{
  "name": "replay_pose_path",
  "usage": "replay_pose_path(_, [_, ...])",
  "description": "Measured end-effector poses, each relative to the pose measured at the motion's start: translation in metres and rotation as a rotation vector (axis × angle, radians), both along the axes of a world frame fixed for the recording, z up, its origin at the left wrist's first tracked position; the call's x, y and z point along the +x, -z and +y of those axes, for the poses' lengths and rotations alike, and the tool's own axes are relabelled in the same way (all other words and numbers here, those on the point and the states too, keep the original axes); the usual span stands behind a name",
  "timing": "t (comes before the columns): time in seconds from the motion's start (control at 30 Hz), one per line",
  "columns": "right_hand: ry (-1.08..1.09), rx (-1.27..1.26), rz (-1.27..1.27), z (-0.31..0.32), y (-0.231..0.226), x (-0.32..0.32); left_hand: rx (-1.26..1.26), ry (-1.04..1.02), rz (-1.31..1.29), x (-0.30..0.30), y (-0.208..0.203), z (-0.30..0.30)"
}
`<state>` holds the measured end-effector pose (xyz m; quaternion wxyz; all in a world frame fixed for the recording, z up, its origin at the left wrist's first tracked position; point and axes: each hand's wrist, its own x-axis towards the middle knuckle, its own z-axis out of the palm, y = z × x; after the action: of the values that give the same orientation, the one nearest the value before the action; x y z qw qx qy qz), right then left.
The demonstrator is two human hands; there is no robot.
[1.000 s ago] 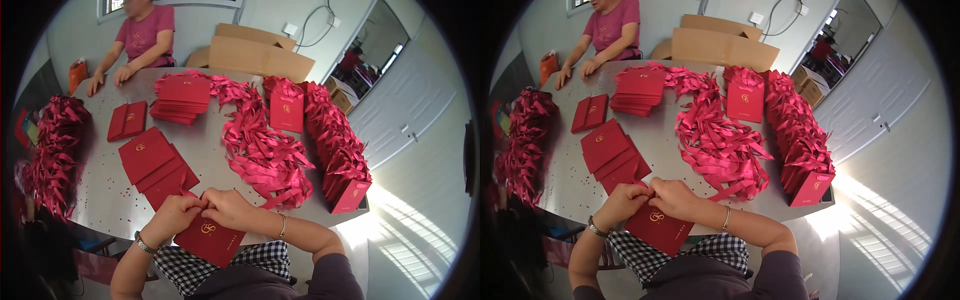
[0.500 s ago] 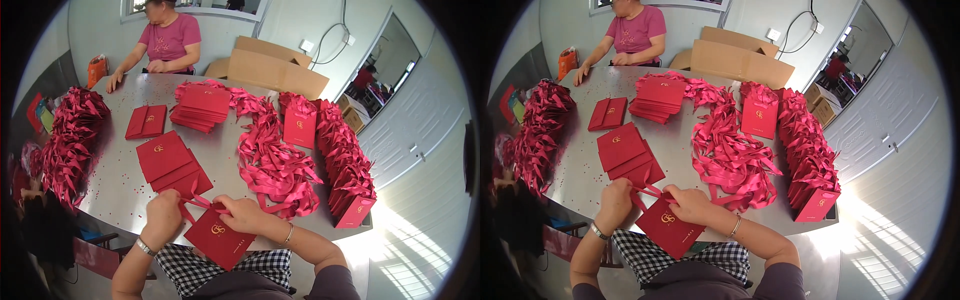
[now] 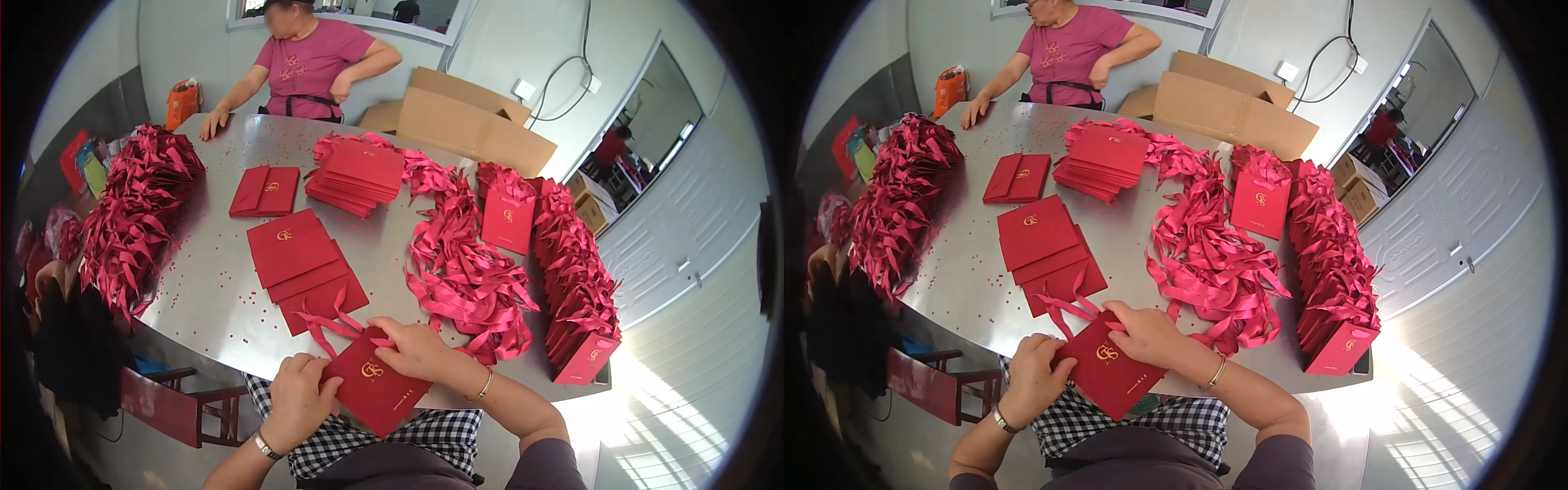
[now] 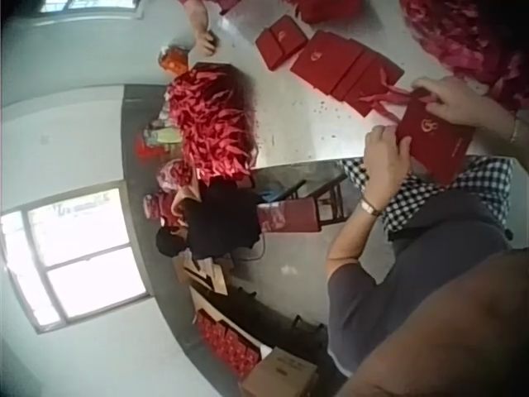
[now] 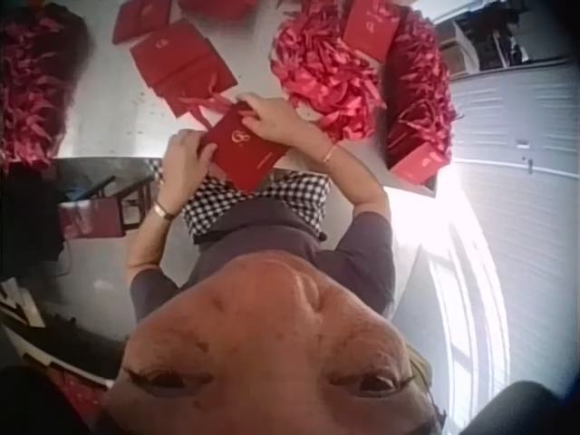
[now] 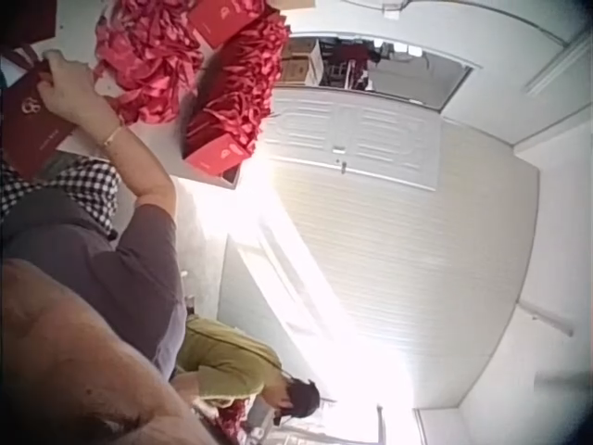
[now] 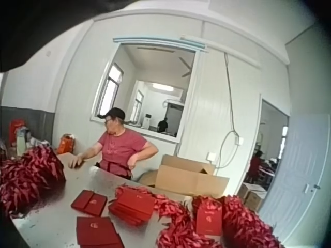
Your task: The person assembles small paper gift bags by threading ribbon handles through the slits by hand.
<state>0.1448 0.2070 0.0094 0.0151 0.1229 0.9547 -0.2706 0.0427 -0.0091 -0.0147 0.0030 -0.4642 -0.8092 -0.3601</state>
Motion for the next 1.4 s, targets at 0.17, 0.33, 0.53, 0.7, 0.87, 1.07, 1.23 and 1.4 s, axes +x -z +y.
replay_pose_path(0.17, [0.012,0.077,0.067,0.01,-0.007,0.018,0.079,0.021,0.008,0.006,0.009,0.006])
replay_pose_path(0.33, [-0.026,0.244,0.084,0.035,-0.013,0.051,-0.008,-0.078,-0.033,0.005,0.005,0.012])
replay_pose_path(0.53, [0.102,0.22,0.165,0.073,-0.01,0.099,-0.024,-0.054,-0.083,-0.003,0.007,0.014])
replay_pose_path(0.7, [0.264,0.029,0.151,0.082,-0.018,0.114,0.013,-0.062,-0.1,-0.004,0.012,0.013])
replay_pose_path(0.87, [0.404,0.008,0.297,0.057,-0.036,0.109,0.014,-0.049,-0.098,-0.004,0.012,0.014])
replay_pose_path(1.07, [0.43,-0.841,0.372,0.028,-0.067,0.112,-0.052,-0.027,-0.024,0.001,0.003,0.016])
replay_pose_path(1.23, [0.18,-1.301,0.581,0.017,-0.055,0.11,0.078,-0.017,0.019,-0.002,0.012,0.017])
replay_pose_path(1.4, [0.221,-1.256,0.6,-0.014,-0.079,0.085,0.239,-0.03,-0.003,-0.004,0.018,0.018])
